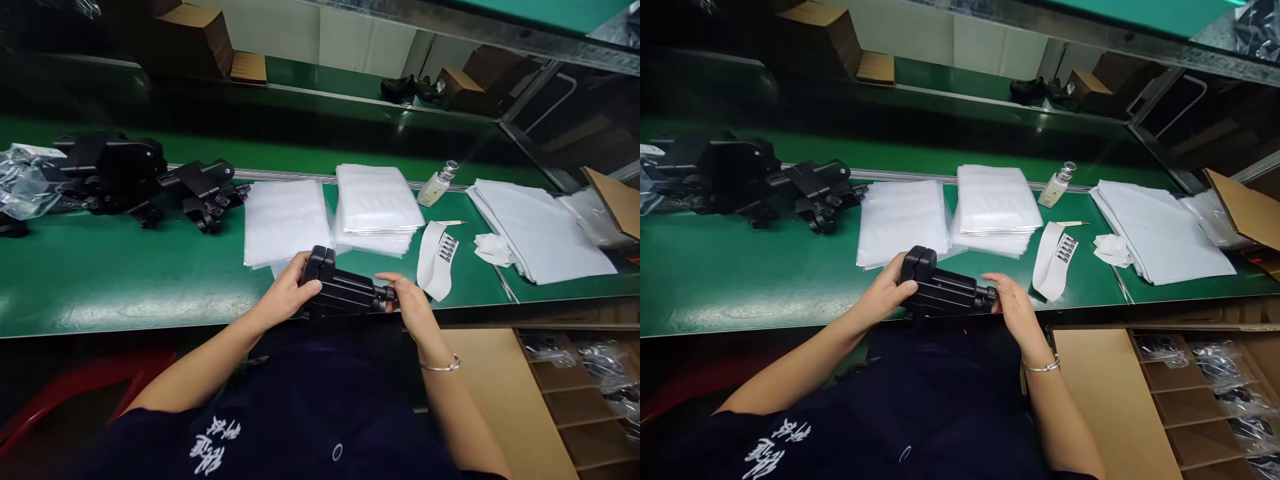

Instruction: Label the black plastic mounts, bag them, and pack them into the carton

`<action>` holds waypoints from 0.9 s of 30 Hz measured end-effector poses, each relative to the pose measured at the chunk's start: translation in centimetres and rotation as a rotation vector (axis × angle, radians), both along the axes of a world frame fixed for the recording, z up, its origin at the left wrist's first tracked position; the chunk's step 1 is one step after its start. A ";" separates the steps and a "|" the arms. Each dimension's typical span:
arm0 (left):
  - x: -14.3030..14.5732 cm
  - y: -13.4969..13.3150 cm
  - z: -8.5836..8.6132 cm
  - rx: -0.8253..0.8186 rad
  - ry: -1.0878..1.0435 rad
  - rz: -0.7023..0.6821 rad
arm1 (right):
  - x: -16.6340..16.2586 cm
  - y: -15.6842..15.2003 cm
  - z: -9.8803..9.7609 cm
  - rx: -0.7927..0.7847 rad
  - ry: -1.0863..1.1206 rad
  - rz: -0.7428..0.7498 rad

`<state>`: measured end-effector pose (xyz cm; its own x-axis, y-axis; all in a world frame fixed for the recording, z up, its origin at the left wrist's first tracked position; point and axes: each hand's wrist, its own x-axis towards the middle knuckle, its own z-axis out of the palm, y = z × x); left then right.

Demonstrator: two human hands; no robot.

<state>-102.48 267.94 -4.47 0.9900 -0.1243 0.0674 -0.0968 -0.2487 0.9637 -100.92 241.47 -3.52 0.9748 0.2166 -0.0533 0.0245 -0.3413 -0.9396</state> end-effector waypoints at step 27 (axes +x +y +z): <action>-0.1 -1.3 0.1 -0.178 0.105 -0.114 | 0.0 -3.6 -2.8 -0.117 -0.429 0.083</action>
<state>-102.61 266.63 -4.37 0.9729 -0.2310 -0.0042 -0.0117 -0.0674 0.9977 -100.90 237.84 -6.30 0.8934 0.3119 0.3234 0.4355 -0.4248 -0.7936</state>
